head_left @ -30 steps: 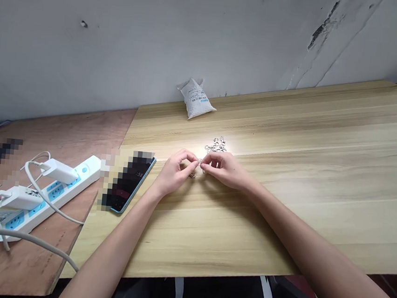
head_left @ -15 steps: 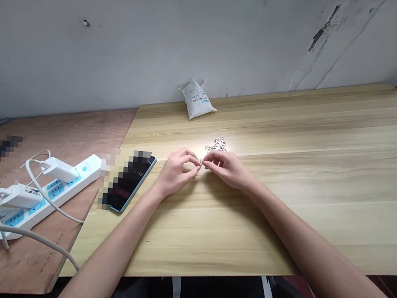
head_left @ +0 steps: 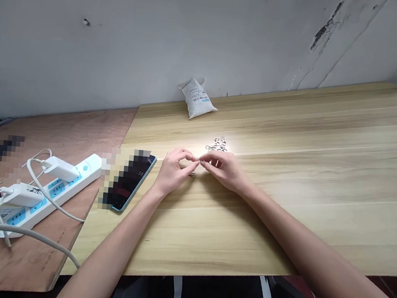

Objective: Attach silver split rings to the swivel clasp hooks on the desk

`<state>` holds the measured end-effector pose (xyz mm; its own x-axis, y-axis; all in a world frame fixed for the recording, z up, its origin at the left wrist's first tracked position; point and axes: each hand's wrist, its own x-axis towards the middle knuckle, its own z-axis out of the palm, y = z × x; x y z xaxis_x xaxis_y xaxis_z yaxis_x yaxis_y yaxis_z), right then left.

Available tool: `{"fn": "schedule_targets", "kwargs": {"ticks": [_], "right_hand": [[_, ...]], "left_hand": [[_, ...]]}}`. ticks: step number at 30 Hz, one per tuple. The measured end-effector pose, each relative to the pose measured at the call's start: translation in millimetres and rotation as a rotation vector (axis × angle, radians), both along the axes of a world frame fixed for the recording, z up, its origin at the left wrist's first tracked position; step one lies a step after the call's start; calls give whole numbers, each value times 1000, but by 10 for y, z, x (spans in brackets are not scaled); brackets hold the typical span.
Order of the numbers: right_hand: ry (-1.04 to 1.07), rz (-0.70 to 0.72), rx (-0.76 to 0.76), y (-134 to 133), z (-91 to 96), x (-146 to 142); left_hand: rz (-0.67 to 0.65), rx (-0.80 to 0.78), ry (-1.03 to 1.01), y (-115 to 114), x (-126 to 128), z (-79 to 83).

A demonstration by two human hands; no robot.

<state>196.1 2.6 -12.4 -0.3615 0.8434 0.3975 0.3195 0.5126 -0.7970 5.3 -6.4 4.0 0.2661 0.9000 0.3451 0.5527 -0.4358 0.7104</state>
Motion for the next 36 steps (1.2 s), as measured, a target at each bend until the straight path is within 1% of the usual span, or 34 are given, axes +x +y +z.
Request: {"fn": "schedule_targets", "kwargs": {"ticks": [3, 6, 9, 12, 14, 16, 20, 23, 26, 28, 30, 32, 36], "right_hand": [[-45, 5, 13, 1, -17, 0], [-100, 24, 49, 5, -25, -5], [-156, -17, 74, 25, -20, 13], [-209, -56, 64, 63, -10, 79], [-263, -39, 73, 85, -4, 136], [-325, -16, 91, 97, 3, 186], [-408, 25, 99, 88, 29, 234], [-433, 49, 85, 74, 55, 239], [-447, 35, 87, 68, 69, 234], [-459, 20, 93, 66, 69, 230], [-467, 11, 102, 64, 65, 226], [-467, 10, 112, 64, 59, 222], [-468, 9, 112, 71, 45, 215]], "left_hand": [[36, 25, -15, 14, -7, 12], [44, 30, -40, 19, -10, 31], [38, 28, -32, 13, -9, 49], [22, 43, 82, 9, -28, 73], [30, 74, 195, 22, -72, 91], [66, 100, 266, 52, -143, 96], [103, 90, 383, 137, -304, 39], [81, 67, 449, 175, -371, -1], [68, 62, 448, 164, -393, 34], [11, 30, 390, 137, -401, 85], [-135, -69, 335, 103, -405, 128], [-232, -121, 354, 74, -397, 142], [-279, -97, 406, 36, -325, 108]]}}
